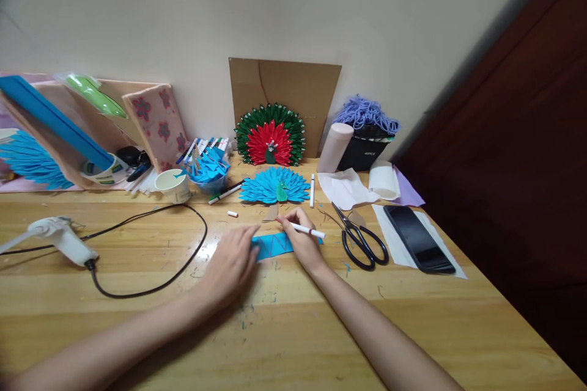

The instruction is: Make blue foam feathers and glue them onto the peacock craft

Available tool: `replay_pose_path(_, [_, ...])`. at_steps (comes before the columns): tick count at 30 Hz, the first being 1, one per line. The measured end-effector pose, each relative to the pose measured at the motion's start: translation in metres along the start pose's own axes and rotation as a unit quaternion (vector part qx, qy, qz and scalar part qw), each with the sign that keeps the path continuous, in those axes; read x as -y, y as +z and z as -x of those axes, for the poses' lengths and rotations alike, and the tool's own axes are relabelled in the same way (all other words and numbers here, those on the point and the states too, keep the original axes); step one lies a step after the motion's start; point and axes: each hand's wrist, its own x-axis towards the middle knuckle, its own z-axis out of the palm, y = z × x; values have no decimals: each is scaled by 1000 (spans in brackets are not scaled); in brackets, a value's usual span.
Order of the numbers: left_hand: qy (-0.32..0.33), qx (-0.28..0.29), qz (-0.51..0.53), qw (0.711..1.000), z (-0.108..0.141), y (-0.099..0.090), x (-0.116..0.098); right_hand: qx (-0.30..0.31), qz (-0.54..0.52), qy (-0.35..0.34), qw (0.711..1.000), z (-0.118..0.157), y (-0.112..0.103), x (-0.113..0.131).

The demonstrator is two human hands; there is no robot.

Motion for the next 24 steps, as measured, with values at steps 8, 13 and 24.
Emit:
replay_pose_path(8, [-76, -53, -33, 995, -28, 2, 75, 79, 2, -22, 997, 6, 1, 15])
replay_pose_path(13, [-95, -79, 110, 986, -21, 4, 65, 154, -46, -15, 987, 10, -1, 20])
replay_pose_path(24, [-38, -61, 253, 965, -15, -1, 47, 216, -99, 16, 971, 9, -1, 18])
